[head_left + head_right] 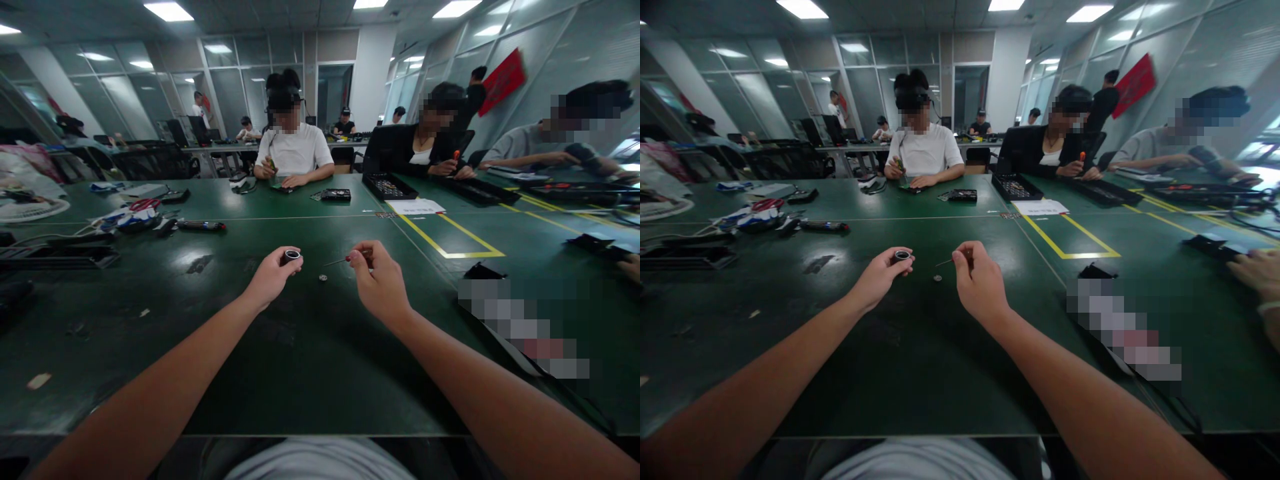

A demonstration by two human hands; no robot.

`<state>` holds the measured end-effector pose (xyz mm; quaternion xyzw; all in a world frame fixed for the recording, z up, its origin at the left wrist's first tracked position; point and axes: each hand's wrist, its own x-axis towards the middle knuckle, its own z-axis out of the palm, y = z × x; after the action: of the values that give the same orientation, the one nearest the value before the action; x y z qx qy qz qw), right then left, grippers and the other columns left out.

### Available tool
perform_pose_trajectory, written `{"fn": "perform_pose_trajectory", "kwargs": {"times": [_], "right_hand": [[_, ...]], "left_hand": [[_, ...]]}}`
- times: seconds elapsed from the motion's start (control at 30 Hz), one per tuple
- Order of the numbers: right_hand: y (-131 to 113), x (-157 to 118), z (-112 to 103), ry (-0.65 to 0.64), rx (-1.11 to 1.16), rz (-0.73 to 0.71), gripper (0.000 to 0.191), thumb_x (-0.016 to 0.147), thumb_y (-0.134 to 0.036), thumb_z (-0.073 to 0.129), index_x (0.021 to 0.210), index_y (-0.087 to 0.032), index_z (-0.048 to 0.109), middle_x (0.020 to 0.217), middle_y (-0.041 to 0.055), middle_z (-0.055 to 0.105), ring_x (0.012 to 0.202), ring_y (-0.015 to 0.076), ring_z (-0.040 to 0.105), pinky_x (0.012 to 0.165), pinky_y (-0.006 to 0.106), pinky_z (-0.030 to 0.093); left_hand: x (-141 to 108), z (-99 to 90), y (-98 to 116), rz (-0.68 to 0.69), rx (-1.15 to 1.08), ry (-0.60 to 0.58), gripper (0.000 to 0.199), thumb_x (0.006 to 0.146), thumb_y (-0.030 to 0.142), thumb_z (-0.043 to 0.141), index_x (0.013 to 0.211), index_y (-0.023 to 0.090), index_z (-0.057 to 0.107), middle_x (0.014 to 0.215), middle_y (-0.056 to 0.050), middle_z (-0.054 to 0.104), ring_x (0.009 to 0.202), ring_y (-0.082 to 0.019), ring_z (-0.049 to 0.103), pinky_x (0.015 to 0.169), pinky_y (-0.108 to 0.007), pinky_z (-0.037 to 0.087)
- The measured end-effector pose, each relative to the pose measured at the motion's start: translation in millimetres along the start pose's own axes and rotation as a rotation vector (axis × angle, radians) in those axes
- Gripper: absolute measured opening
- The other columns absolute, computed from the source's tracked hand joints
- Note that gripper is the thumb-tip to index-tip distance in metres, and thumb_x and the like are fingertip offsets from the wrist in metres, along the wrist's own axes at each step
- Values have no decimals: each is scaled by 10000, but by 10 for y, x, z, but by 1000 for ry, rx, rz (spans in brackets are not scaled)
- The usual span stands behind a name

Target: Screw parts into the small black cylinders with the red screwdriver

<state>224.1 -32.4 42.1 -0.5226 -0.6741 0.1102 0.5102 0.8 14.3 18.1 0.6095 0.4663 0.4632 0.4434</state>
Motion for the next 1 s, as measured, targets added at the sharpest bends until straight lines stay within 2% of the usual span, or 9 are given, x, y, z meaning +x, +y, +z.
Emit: {"fn": "perform_pose_trajectory", "kwargs": {"times": [0.13, 0.27, 0.37, 0.43, 0.53, 0.67, 0.73, 0.87, 1.0], "right_hand": [[6, 28, -16, 27, 2, 12, 151, 977, -351, 500, 959, -222, 575, 830, 52, 696, 747, 214, 660, 697, 360, 469], [13, 47, -31, 29, 16, 21, 158, 976, -357, 500, 969, -220, 579, 872, 63, 712, 766, 219, 665, 707, 367, 478], [20, 52, -39, 46, 12, 25, 158, 973, -357, 505, 968, -219, 582, 861, 61, 713, 760, 219, 668, 703, 364, 478], [19, 53, -42, 52, 7, 24, 157, 972, -353, 504, 964, -217, 583, 848, 58, 710, 754, 217, 669, 697, 359, 475], [10, 51, -44, 51, 2, 22, 156, 972, -347, 498, 961, -216, 582, 843, 58, 709, 752, 216, 668, 693, 357, 471], [8, 45, -47, 32, -3, 13, 156, 970, -350, 501, 962, -217, 582, 829, 56, 702, 743, 218, 666, 683, 354, 468], [16, 43, -46, 26, -4, 8, 162, 973, -357, 502, 966, -218, 585, 820, 51, 696, 732, 216, 661, 673, 349, 465], [30, 45, -45, 25, -5, 5, 159, 974, -358, 505, 968, -222, 585, 811, 45, 690, 721, 212, 654, 667, 345, 461], [23, 42, -45, 12, -3, 11, 157, 975, -358, 504, 972, -224, 585, 822, 49, 699, 728, 213, 658, 668, 346, 464]], "left_hand": [[15, 23, 76, -94, -113, -20, 310, 850, 312, 632, 1128, 194, 563, 828, -14, 597, 681, -130, 568, 623, -254, 456], [34, 38, 166, -77, 39, -128, 338, 841, 464, 687, 1013, 200, 563, 692, 30, 508, 578, -112, 492, 545, -237, 416], [70, 62, 207, -84, 259, -199, 312, 832, 464, 689, 957, 192, 601, 713, 7, 567, 604, -135, 549, 564, -256, 434], [107, 98, 212, -85, 413, -250, 234, 816, 377, 696, 938, 188, 632, 767, -18, 627, 657, -162, 600, 598, -274, 444], [180, 180, 184, -19, 619, -297, 146, 794, 270, 691, 912, 186, 676, 870, -53, 687, 786, -206, 645, 676, -297, 454], [287, 305, 99, 27, 807, -340, 275, 787, 338, 742, 1028, 210, 718, 1007, -91, 721, 914, -262, 664, 745, -320, 474], [331, 358, 55, 26, 848, -360, 313, 770, 367, 769, 1046, 225, 731, 1038, -96, 727, 941, -276, 668, 759, -325, 480], [369, 404, 9, 38, 847, -383, 163, 757, 319, 777, 900, 243, 757, 966, -67, 738, 891, -258, 676, 758, -319, 483], [351, 311, 10, 59, 774, -362, 184, 774, 363, 758, 908, 237, 764, 935, -68, 739, 841, -238, 680, 720, -304, 487]]}}
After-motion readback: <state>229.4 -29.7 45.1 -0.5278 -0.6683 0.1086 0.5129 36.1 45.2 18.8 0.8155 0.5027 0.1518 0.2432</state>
